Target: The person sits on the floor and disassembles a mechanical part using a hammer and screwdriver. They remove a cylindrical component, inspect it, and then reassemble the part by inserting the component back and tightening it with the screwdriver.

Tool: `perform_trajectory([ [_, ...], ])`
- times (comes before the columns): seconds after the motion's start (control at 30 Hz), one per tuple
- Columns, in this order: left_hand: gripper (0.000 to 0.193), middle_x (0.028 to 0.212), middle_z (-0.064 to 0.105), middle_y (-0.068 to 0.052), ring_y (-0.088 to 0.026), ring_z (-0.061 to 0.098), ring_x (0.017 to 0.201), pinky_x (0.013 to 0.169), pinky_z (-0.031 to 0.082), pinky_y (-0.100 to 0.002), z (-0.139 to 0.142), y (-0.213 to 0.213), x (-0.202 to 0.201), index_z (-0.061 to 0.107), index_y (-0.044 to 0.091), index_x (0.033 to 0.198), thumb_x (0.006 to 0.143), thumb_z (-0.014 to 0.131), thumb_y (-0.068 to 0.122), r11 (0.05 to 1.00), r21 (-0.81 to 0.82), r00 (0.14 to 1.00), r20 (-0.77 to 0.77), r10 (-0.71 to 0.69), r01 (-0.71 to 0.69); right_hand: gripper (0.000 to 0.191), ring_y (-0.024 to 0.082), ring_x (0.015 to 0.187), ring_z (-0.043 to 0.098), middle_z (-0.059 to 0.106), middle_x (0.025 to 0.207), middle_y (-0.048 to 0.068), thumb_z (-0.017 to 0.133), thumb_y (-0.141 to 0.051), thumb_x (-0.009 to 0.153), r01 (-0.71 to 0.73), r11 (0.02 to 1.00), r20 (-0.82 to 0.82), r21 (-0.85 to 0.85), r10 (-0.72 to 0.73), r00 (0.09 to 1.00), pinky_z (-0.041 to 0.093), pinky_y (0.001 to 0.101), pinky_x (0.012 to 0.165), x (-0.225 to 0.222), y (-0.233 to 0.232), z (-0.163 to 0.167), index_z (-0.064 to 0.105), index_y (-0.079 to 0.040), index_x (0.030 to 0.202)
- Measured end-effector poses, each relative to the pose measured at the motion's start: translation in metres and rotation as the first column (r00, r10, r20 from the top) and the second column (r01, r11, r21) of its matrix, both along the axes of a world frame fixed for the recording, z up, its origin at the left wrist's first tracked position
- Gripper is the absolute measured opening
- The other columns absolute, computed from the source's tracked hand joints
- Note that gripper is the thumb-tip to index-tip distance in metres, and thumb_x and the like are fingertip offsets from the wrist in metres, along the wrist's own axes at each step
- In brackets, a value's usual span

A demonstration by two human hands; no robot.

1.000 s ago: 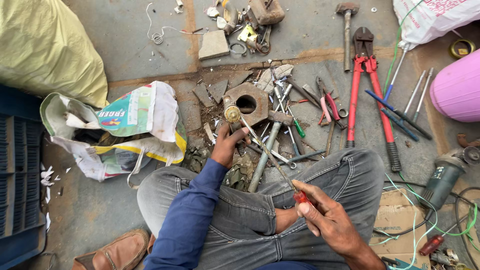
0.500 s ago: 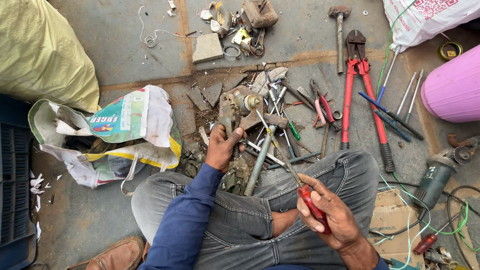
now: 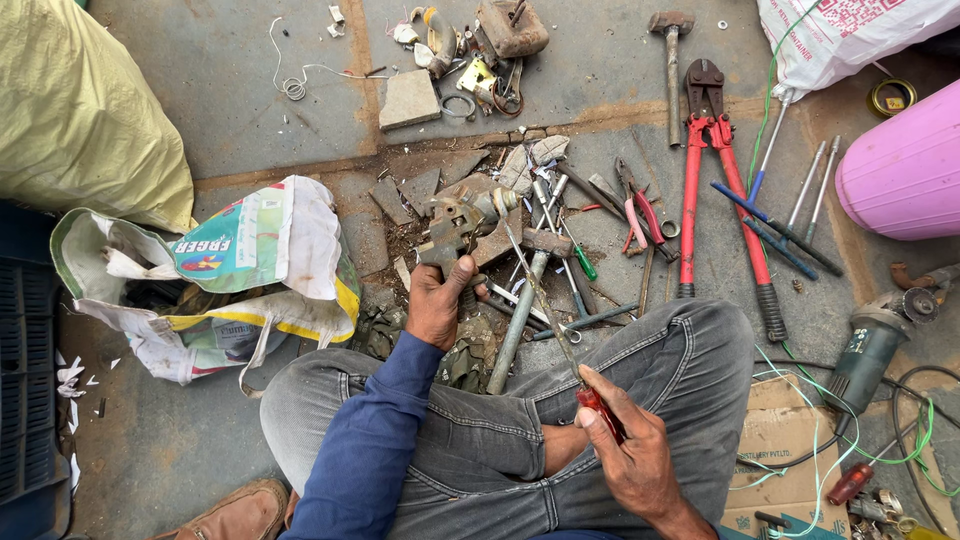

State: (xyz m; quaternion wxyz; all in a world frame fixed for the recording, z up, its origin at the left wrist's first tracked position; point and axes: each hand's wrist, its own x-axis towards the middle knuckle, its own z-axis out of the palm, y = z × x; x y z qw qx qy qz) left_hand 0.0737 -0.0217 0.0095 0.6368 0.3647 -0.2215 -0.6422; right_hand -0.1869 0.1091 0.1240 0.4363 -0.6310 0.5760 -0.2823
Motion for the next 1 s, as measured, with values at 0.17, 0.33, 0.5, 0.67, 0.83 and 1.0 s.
perform_trajectory([
  [0.17, 0.028, 0.087, 0.069, -0.010, -0.019, 0.071, 0.074, 0.065, 0.063, -0.036, 0.005, 0.002, 0.000, 0.067, -0.002, 0.102, 0.097, 0.075, 0.025, 0.997, -0.064, 0.999, 0.020, -0.041, 0.042, 0.043, 0.019, 0.090, 0.078, 0.077, 0.104, 0.016, 0.064, -0.021, 0.098, -0.079, 0.968, -0.058, -0.239, 0.067, 0.996, 0.063, 0.0335, 0.077, 0.001, -0.003, -0.001, 0.061, -0.002, 0.137],
  [0.33, 0.028, 0.096, 0.072, -0.009, -0.020, 0.074, 0.081, 0.069, 0.065, -0.037, 0.016, 0.004, -0.002, 0.068, 0.001, 0.106, 0.095, 0.075, 0.025, 0.996, -0.062, 0.997, 0.037, -0.063, 0.065, 0.044, 0.018, 0.080, 0.078, 0.077, 0.093, 0.012, 0.067, -0.020, 0.092, -0.010, 0.985, -0.120, -0.171, -0.011, 0.993, 0.065, 0.0328, 0.069, 0.003, -0.004, -0.001, 0.064, -0.006, 0.133],
  [0.5, 0.029, 0.098, 0.073, -0.009, -0.022, 0.077, 0.087, 0.072, 0.065, -0.036, 0.030, 0.005, -0.003, 0.067, 0.004, 0.111, 0.090, 0.077, 0.022, 0.996, -0.047, 0.994, 0.088, -0.069, 0.073, 0.046, 0.018, 0.087, 0.076, 0.075, 0.096, 0.012, 0.072, -0.021, 0.089, -0.002, 0.975, -0.141, -0.222, -0.030, 0.989, 0.064, 0.0330, 0.074, 0.006, -0.006, 0.000, 0.064, -0.006, 0.132],
  [0.67, 0.031, 0.098, 0.074, -0.012, -0.024, 0.075, 0.098, 0.080, 0.064, -0.037, 0.031, 0.006, -0.008, 0.065, 0.004, 0.113, 0.089, 0.079, 0.018, 0.986, -0.142, 0.991, 0.115, -0.072, 0.088, 0.054, 0.020, 0.097, 0.072, 0.073, 0.106, 0.012, 0.073, -0.026, 0.089, 0.058, 0.998, -0.068, -0.030, -0.060, 0.996, 0.059, 0.0345, 0.087, 0.008, -0.006, 0.000, 0.060, -0.005, 0.137],
  [0.83, 0.027, 0.101, 0.079, -0.014, -0.023, 0.075, 0.091, 0.083, 0.064, -0.038, 0.017, 0.008, -0.006, 0.069, -0.001, 0.105, 0.095, 0.075, 0.024, 0.988, -0.110, 0.987, 0.125, -0.098, 0.111, 0.058, 0.020, 0.112, 0.066, 0.069, 0.118, 0.015, 0.069, -0.032, 0.092, 0.006, 0.986, 0.152, 0.169, -0.032, 0.988, 0.053, 0.0367, 0.097, 0.010, 0.001, -0.006, 0.055, -0.001, 0.140],
  [1.0, 0.030, 0.090, 0.075, -0.015, -0.018, 0.069, 0.076, 0.065, 0.058, -0.034, 0.006, 0.011, -0.005, 0.067, 0.000, 0.109, 0.097, 0.073, 0.027, 0.992, -0.079, 0.992, 0.089, -0.095, 0.102, 0.054, 0.018, 0.090, 0.069, 0.070, 0.100, 0.019, 0.069, -0.031, 0.092, 0.019, 0.951, 0.142, 0.307, -0.065, 0.988, 0.059, 0.0362, 0.082, 0.006, 0.007, -0.007, 0.059, -0.001, 0.136],
])
